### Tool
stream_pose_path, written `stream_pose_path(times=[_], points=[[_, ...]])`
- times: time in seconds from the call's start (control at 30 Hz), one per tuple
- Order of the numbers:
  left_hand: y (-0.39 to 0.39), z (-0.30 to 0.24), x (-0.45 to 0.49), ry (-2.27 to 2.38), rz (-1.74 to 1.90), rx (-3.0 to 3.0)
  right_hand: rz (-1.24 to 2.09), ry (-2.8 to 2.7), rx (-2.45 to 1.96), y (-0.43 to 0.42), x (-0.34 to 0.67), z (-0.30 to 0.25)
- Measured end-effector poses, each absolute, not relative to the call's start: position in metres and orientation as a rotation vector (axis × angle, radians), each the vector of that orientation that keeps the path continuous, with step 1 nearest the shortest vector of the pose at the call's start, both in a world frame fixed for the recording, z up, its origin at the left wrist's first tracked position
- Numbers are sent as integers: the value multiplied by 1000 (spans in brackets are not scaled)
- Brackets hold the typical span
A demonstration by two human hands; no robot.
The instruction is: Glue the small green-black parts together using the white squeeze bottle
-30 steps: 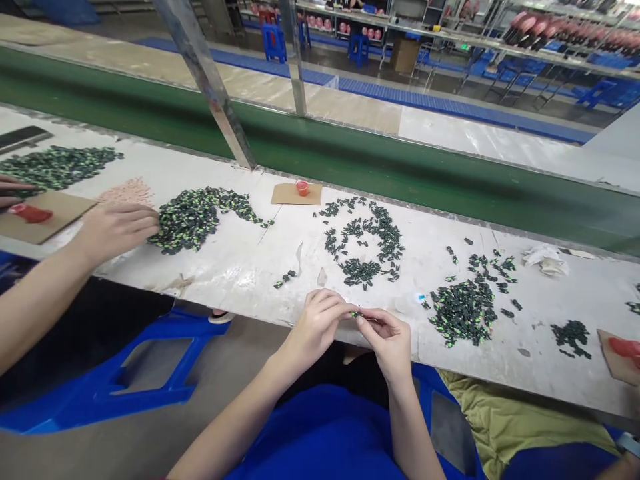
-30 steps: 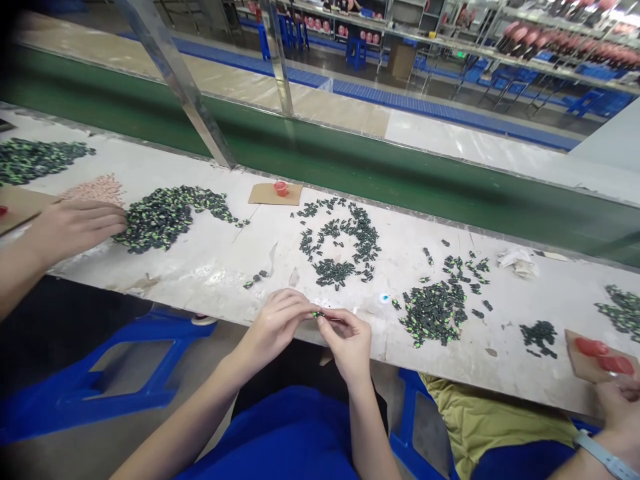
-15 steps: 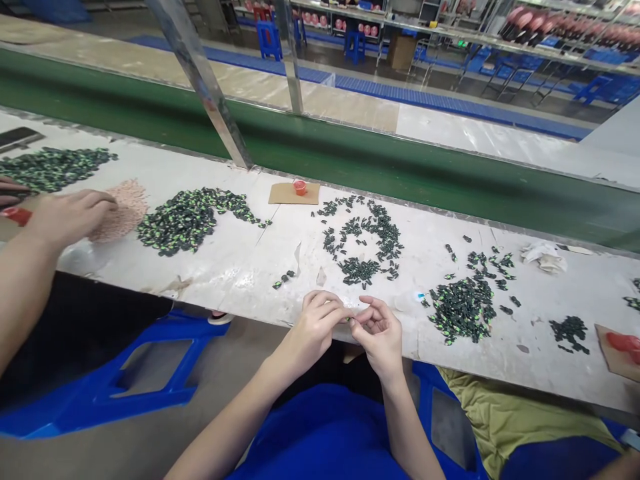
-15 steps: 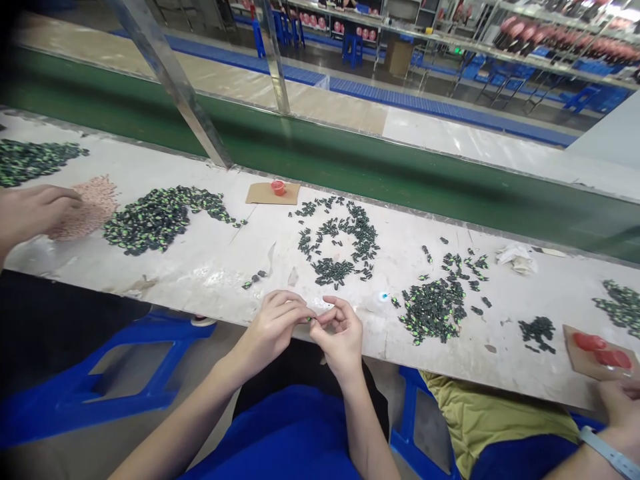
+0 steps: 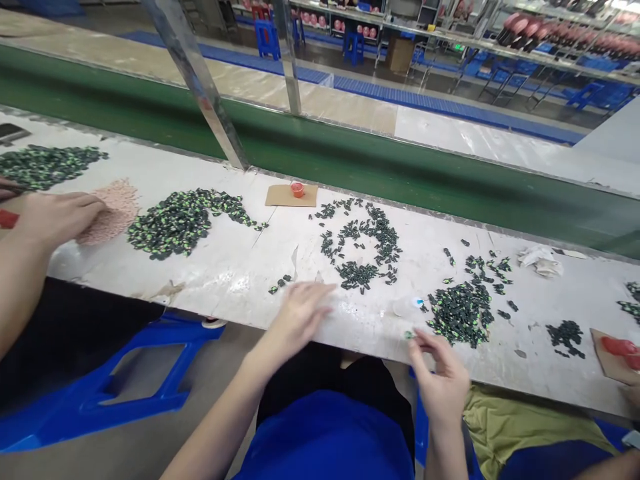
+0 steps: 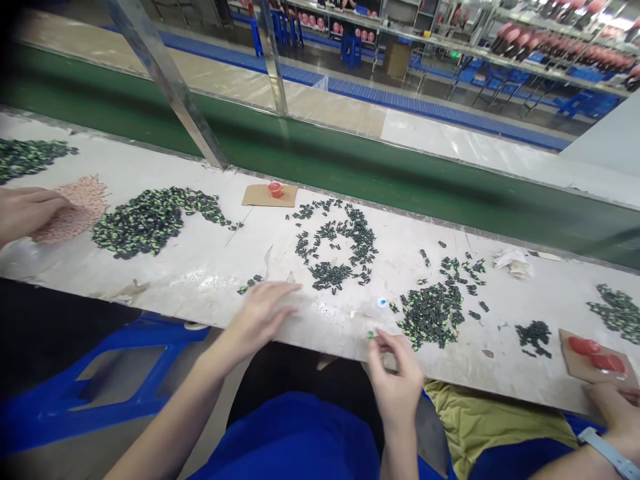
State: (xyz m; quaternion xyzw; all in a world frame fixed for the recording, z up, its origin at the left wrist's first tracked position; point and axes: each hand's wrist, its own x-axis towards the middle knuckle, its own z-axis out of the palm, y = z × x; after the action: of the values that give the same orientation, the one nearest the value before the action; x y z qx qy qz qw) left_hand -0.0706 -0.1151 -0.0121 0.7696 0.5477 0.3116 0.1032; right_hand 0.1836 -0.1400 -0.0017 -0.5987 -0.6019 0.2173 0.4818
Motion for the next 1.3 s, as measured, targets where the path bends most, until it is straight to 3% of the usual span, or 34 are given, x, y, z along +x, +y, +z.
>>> stream_pose_path(times=[0.17,0.47,0.63,0.9,1.03,1.3], points=[[-99,-26,-116,2208,786,2149,121,-1192,-1712,-113,219,-8],[-89,-40,-131,2100,672,2287,-11,-1648,-1690,-100,194,-33],[-84,-36,-126,2008,720,2344,157,-1633,-1619,-94,180,-35],[-88,-35,-103,1820,860,2258,835,-1193,-1365,-111,171,-26],[-103,-40,-67,1513,944,2156,952,-920,-1229,-110,164,-29],[-117,-51,-53,1565,1067,1984,1022,-792,-1272,-103,138,-29]])
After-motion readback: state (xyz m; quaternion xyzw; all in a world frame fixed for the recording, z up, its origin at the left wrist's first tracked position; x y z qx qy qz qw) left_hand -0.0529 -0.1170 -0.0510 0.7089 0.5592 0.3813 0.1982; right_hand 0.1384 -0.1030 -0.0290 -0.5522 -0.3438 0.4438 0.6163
